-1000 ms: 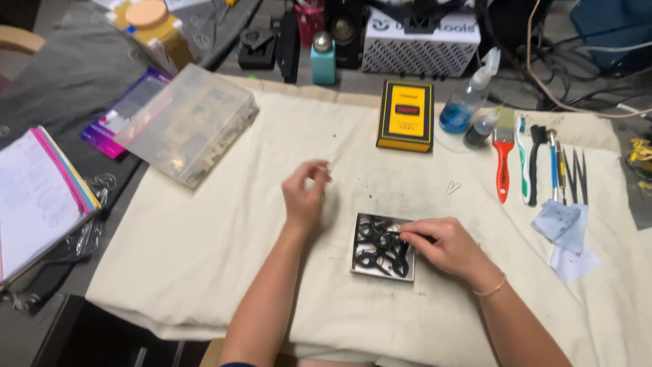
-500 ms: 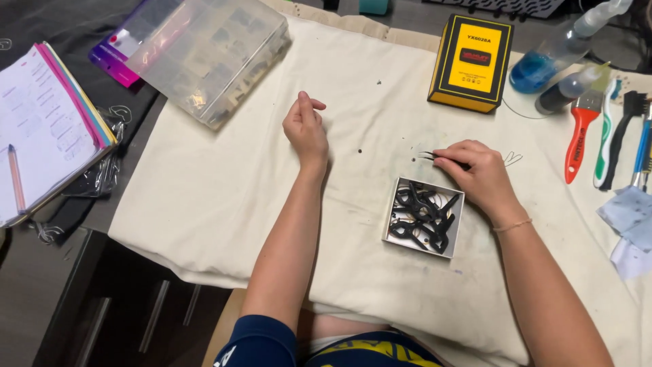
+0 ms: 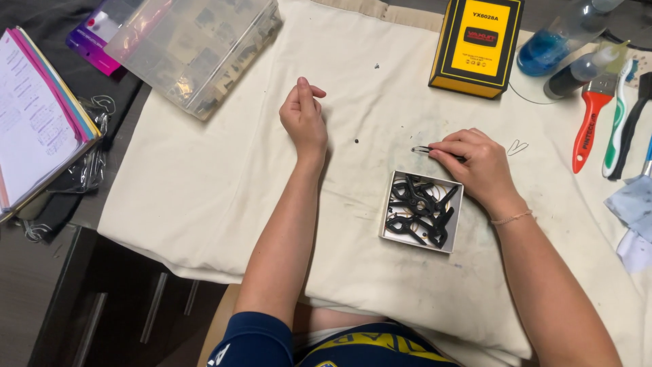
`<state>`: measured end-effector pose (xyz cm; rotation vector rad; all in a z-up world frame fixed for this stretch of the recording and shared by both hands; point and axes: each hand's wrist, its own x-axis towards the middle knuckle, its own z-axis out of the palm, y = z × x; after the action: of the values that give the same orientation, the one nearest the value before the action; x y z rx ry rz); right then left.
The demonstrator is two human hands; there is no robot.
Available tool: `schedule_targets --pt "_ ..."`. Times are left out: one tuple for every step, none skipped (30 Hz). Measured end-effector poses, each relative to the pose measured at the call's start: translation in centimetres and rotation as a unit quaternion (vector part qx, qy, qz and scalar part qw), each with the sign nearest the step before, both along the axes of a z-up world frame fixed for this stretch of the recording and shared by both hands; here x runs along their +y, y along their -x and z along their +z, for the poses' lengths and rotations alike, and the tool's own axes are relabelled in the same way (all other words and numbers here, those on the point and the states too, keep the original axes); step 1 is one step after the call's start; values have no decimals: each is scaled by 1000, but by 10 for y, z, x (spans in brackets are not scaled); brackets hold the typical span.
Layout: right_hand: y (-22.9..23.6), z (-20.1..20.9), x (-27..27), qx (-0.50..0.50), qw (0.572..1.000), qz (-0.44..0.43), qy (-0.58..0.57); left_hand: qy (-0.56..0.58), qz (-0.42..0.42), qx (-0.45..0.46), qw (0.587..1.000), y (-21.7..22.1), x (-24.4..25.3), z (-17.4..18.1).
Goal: The person uses tweezers to pick up small black screws from a white cloth and places them into a small metal box. They then cover the screws with a white tissue, close the box, and use a brush to sweep the cloth surface clean before moving a plastic container.
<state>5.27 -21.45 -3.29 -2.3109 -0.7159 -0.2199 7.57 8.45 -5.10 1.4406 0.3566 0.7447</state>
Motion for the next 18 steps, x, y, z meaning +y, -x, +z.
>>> schedule_targets --pt "-1 -2 0 0 1000 0 0 0 0 0 1000 0 1 1" --pt "-2 -4 -1 -1 1000 -1 -8 -1 1 1 1000 0 1 1" --pt "-2 -5 -2 -2 1000 -3 -16 -2 1 1 1000 1 1 2" --pt "-2 -5 -4 -1 1000 -3 -15 -1 1 2 1000 0 1 0" --pt "-2 -4 -6 24 999 2 -45 1 1 -2 1000 -1 1 -2" --pt "-1 -3 -7 49 996 7 -77 3 1 -7 1000 -2 2 -3" --pt "0 4 -10 49 996 7 -76 3 1 -6 1000 -2 2 -3" --pt "2 11 -14 88 992 33 -88 5 1 -7 1000 -2 2 -3" --pt "3 18 -18 126 985 59 -99 8 0 -7 1000 -2 2 -3" --pt "9 32 -16 127 985 58 -100 8 -1 -6 1000 1 1 6" --pt "13 47 -14 163 977 100 -92 38 -5 18 999 4 -1 15" --pt "18 62 -12 197 967 142 -84 68 -10 41 997 6 -3 24" --pt "18 64 -14 196 967 141 -84 67 -12 40 997 6 -4 24" --pt "16 66 -15 233 956 174 -36 69 -11 43 997 6 -4 24" --pt "15 68 -15 270 941 206 13 72 -9 45 996 7 -4 25" --pt "15 68 -14 269 941 206 12 70 -9 45 996 7 -4 25" --pt "15 68 -12 251 949 191 -27 72 -8 44 996 7 -3 25" --pt "14 69 -11 231 955 175 -66 75 -7 43 996 6 -4 26"
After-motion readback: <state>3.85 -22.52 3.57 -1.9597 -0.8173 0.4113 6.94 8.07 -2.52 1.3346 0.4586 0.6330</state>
